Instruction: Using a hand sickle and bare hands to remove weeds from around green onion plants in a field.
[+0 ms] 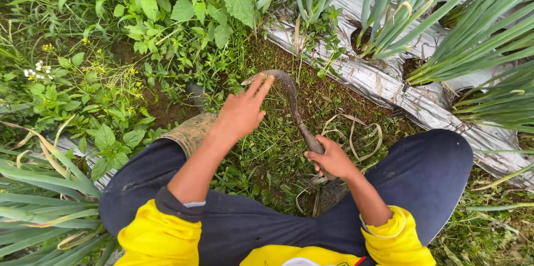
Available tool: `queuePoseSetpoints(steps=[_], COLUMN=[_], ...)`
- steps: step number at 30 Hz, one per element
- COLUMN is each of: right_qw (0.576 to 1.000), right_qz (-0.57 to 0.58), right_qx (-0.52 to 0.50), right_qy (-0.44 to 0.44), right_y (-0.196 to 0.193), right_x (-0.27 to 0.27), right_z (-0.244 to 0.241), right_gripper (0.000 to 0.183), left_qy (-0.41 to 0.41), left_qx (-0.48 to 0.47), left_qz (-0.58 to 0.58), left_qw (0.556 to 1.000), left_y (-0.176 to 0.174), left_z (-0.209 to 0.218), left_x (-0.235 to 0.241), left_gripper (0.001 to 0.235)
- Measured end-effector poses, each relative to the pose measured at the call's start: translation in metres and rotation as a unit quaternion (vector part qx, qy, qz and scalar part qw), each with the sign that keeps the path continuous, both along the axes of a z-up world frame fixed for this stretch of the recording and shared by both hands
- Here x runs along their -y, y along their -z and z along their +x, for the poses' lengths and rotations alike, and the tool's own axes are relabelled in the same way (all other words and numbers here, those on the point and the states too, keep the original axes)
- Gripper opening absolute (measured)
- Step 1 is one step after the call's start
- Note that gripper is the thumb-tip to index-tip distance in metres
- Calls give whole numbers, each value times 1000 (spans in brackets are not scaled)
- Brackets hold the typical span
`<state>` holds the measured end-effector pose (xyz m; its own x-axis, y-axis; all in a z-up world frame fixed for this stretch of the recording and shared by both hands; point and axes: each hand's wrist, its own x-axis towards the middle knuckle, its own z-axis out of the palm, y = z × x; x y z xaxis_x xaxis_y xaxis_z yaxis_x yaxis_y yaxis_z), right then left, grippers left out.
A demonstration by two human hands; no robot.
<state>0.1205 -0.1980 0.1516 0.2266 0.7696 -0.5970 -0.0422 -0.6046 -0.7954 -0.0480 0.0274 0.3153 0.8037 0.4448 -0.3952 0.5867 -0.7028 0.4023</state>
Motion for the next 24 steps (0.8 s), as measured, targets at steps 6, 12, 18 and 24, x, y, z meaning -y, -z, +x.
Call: queuePoseSetpoints(steps=[6, 12, 18, 24], right_qw=[996, 991, 992, 991], right_qz=[38, 77, 73, 72], right_qx=[-46, -65, -78, -98], right_qy=[-63, -84, -71, -60], right_y=[0, 11, 5, 10], right_x=[-9, -6, -9, -7], right_z=[-13, -19, -20, -22], right_gripper=[30, 26, 22, 20], left_qy=[52, 20, 7, -20], left_qx=[-40, -53, -73, -100], left_qz=[37, 29, 61, 67], left_qw=[997, 998, 995, 993], left_y=[58, 55, 77, 82], left_z=[6, 1, 0, 1], left_x=[11, 5, 4, 8], left_gripper=[89, 91, 92, 95])
